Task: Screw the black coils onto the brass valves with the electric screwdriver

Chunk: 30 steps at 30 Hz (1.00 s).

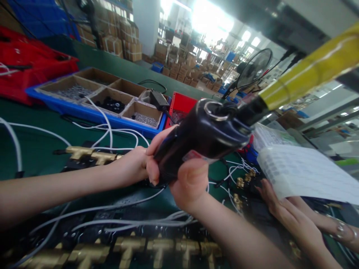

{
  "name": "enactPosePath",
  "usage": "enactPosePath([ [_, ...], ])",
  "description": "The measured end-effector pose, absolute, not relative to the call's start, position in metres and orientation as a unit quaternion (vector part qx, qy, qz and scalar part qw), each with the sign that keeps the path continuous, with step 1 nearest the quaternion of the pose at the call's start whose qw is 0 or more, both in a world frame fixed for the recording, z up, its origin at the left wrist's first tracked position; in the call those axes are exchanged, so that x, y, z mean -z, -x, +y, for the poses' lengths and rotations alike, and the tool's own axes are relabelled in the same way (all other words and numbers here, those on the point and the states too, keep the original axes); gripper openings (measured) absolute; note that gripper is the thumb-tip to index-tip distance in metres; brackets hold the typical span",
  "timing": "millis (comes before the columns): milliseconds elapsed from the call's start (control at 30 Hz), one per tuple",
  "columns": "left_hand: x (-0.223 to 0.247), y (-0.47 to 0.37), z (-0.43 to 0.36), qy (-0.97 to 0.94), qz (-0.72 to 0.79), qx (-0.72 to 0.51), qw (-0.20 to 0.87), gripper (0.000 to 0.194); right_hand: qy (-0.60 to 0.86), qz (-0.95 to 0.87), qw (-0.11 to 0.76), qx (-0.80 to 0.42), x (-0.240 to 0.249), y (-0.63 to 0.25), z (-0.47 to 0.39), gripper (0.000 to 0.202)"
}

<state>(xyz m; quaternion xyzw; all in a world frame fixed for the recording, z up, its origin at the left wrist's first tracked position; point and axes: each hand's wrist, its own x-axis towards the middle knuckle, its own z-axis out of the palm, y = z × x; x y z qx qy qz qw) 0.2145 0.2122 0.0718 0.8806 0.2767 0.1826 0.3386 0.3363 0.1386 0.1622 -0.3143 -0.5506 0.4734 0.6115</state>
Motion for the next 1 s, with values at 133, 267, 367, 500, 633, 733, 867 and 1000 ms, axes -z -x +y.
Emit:
enactPosePath([
  [133,-0.078,-0.215,0.211,-0.882,0.281,-0.175,0.336,0.015,0.309,-0.53,0.627,-0.481,-0.161,-0.336,0.139,0.066],
  [267,-0.082,-0.215,0.208,-0.882,0.282,-0.169,0.338,0.021,0.302,-0.529,0.633,-0.478,-0.155,-0.337,0.14,0.063],
  [367,-0.082,-0.215,0.208,-0.882,0.285,-0.167,0.335,0.018,0.292,-0.539,0.628,-0.479,-0.154,-0.338,0.141,0.063],
  [500,-0.082,-0.215,0.21,-0.883,0.284,-0.157,0.338,0.015,0.321,-0.531,0.629,-0.467,-0.16,-0.337,0.14,0.065],
  [633,-0.081,-0.215,0.212,-0.885,0.28,-0.156,0.339,0.015,0.338,-0.541,0.614,-0.466,-0.165,-0.336,0.138,0.069],
  [733,-0.08,-0.215,0.213,-0.885,0.276,-0.159,0.339,0.017,0.339,-0.545,0.618,-0.454,-0.165,-0.337,0.137,0.069],
  [867,-0.082,-0.215,0.21,-0.881,0.276,-0.155,0.352,0.023,0.328,-0.539,0.626,-0.458,-0.16,-0.336,0.139,0.071],
  [1000,-0.083,-0.213,0.209,-0.881,0.272,-0.156,0.354,0.019,0.331,-0.504,0.658,-0.451,-0.154,-0.333,0.142,0.067],
])
